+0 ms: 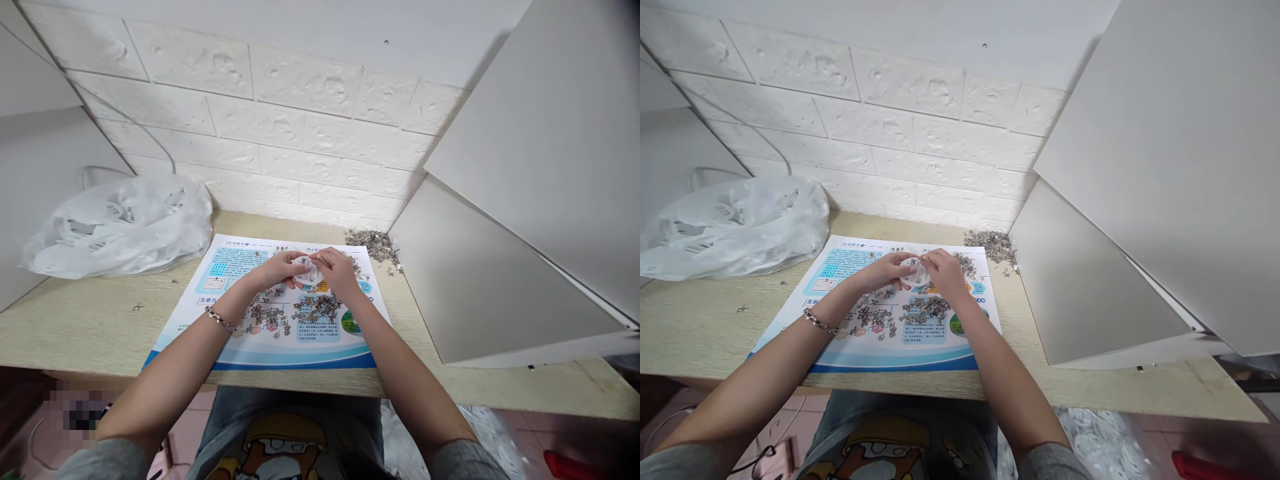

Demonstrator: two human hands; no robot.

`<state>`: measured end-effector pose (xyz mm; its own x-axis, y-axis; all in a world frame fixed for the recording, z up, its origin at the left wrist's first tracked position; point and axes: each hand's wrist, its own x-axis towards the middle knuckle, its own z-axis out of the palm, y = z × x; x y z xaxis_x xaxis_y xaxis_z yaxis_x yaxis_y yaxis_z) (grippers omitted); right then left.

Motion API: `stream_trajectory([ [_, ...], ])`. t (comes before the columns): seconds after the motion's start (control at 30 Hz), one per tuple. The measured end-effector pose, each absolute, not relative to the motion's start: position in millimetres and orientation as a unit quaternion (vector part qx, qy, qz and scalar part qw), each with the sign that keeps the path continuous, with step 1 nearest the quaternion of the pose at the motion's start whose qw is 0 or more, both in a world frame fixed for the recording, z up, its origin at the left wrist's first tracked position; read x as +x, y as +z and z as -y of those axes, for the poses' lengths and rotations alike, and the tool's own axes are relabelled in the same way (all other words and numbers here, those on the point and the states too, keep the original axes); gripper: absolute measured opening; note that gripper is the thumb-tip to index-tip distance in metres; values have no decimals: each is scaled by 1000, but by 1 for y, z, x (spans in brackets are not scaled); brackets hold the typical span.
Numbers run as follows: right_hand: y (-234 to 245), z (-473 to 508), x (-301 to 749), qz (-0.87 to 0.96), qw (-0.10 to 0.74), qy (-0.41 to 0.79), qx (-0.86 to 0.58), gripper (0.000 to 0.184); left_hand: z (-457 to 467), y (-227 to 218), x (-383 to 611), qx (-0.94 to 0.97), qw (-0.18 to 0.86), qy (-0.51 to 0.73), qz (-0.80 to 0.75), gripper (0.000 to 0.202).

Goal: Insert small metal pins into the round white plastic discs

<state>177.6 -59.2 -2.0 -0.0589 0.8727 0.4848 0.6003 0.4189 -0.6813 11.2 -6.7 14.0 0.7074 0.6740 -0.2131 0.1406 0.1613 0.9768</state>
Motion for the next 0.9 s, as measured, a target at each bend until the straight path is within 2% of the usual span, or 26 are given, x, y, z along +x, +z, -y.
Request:
stream_trajectory([
  [0.27, 0, 58, 179, 708, 425, 191, -531, 20, 5, 12, 10, 589, 715, 206, -314, 32],
  [0.5, -1, 59, 178, 724, 392, 182, -537, 25, 4, 10, 9, 605, 701, 208, -316, 37],
  [0.73, -1, 60, 177, 725, 397, 187, -531, 27, 5, 10, 10, 615, 682, 212, -334, 35],
  [0.9, 1, 58, 179, 692, 406, 211, -558, 16, 5, 13, 10, 611, 689, 214, -325, 37],
])
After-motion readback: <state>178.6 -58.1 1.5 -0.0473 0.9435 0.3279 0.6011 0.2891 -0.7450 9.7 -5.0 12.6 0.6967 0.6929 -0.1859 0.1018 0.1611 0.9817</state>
